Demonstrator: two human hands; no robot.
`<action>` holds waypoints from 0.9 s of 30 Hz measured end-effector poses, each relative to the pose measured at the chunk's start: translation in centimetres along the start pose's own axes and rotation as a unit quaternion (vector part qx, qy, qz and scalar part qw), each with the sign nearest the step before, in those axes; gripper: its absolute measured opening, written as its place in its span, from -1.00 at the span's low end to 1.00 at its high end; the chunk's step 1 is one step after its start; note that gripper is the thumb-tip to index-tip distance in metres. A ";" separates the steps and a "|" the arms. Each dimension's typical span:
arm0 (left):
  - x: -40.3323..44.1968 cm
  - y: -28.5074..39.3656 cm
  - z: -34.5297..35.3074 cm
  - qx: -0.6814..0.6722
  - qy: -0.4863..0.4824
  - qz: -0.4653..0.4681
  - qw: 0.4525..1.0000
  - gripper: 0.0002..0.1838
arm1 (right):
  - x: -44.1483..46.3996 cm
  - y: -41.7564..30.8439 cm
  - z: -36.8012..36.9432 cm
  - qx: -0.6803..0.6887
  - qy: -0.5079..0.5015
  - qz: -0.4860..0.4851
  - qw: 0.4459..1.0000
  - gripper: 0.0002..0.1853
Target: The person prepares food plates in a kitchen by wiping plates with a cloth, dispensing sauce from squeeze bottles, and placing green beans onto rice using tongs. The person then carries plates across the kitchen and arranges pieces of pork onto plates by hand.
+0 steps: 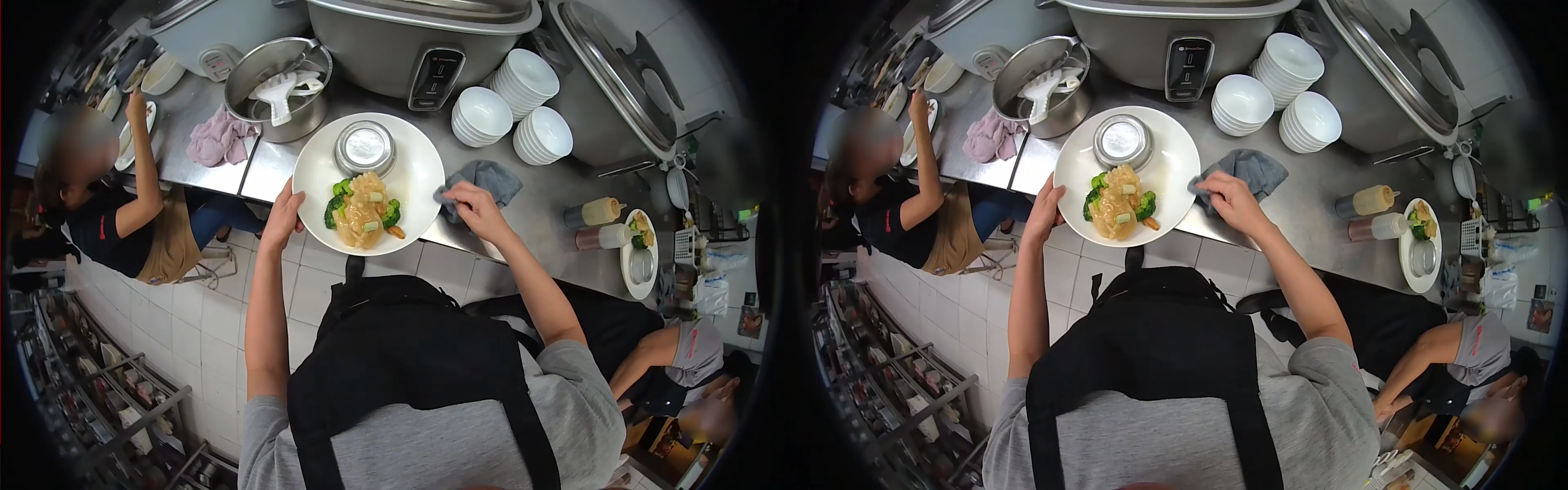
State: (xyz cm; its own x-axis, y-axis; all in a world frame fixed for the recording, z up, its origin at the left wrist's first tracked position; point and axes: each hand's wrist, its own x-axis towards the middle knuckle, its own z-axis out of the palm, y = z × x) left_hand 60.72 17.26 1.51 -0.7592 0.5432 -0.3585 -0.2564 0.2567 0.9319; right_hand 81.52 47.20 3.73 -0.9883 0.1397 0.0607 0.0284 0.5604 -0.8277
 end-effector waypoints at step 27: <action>-9.4 0.2 19.6 -0.093 -0.311 -0.106 0.940 -0.39 | -10.0 -1.2 -0.3 0.148 0.286 0.207 0.924 -0.59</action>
State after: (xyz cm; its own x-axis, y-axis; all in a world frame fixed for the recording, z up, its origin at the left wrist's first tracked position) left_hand 79.53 27.89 3.93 -0.1970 0.8727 -0.4467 -0.5064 0.2995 0.8086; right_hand 91.46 45.41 4.25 -0.6582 0.7485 -0.0808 0.2608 0.1259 -0.9572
